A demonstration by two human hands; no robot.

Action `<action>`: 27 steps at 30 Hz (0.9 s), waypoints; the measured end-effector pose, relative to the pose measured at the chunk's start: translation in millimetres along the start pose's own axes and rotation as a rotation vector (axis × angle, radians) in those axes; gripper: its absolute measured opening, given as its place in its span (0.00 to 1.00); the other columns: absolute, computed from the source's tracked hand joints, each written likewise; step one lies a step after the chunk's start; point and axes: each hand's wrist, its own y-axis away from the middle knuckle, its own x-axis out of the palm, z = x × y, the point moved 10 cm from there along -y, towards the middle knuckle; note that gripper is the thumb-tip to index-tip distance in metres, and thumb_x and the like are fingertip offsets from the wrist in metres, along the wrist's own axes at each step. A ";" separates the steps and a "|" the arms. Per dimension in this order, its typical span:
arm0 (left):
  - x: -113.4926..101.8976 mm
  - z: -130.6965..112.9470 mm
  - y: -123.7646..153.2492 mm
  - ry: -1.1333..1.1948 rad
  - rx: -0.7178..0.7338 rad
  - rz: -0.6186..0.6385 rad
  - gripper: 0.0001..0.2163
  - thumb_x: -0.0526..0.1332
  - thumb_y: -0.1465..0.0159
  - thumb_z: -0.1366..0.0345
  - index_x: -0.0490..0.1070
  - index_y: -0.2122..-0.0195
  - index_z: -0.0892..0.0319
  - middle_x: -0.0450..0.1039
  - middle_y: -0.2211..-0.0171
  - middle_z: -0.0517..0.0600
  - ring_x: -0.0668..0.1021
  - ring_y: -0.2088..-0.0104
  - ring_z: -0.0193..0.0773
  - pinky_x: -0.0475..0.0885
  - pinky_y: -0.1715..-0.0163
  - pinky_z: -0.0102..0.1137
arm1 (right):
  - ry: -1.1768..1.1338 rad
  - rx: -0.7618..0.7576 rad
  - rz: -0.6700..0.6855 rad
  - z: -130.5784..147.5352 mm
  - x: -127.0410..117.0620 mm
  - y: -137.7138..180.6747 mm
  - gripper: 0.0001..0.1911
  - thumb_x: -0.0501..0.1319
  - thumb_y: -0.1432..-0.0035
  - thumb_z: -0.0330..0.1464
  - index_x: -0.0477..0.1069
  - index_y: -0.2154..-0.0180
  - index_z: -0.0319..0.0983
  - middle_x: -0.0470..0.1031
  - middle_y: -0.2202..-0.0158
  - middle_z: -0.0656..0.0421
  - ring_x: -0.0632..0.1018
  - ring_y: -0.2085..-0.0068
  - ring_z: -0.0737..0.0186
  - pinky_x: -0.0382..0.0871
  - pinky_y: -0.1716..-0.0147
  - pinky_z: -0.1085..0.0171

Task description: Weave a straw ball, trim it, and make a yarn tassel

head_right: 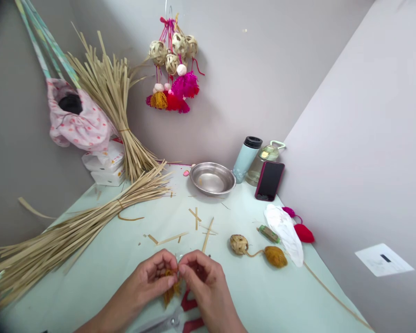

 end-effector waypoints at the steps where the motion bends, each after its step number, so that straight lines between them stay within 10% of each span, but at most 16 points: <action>1: 0.8 0.0 0.4 -0.010 -0.001 0.004 0.08 0.60 0.38 0.60 0.66 0.64 0.58 0.62 0.71 0.44 0.65 0.70 0.34 0.60 0.67 0.28 | -0.023 0.046 0.005 -4.4 1.2 0.8 0.18 0.62 0.45 0.48 0.69 0.70 0.38 0.64 0.77 0.64 0.64 0.79 0.70 0.61 0.82 0.72; 10: -10.3 2.4 3.3 -0.131 -0.025 -0.118 0.12 0.57 0.36 0.55 0.65 0.70 0.58 0.60 0.75 0.43 0.63 0.72 0.33 0.58 0.70 0.28 | 0.072 -0.074 0.023 9.3 -2.5 1.7 0.19 0.49 0.35 0.48 0.67 0.62 0.40 0.59 0.77 0.66 0.62 0.76 0.69 0.59 0.77 0.70; 16: -1.7 5.0 1.6 -0.124 0.006 -0.068 0.13 0.57 0.36 0.54 0.66 0.69 0.59 0.62 0.74 0.44 0.64 0.71 0.34 0.60 0.69 0.28 | 0.118 -0.112 0.111 7.3 9.4 0.7 0.22 0.57 0.39 0.47 0.62 0.77 0.38 0.58 0.75 0.64 0.62 0.74 0.68 0.56 0.75 0.69; 27: -27.7 5.6 4.6 0.062 -0.086 -0.282 0.13 0.57 0.36 0.53 0.64 0.70 0.57 0.56 0.78 0.41 0.58 0.76 0.32 0.57 0.74 0.26 | 0.017 0.018 0.251 -5.6 19.8 5.2 0.22 0.57 0.40 0.49 0.64 0.73 0.38 0.58 0.81 0.66 0.61 0.78 0.70 0.53 0.79 0.70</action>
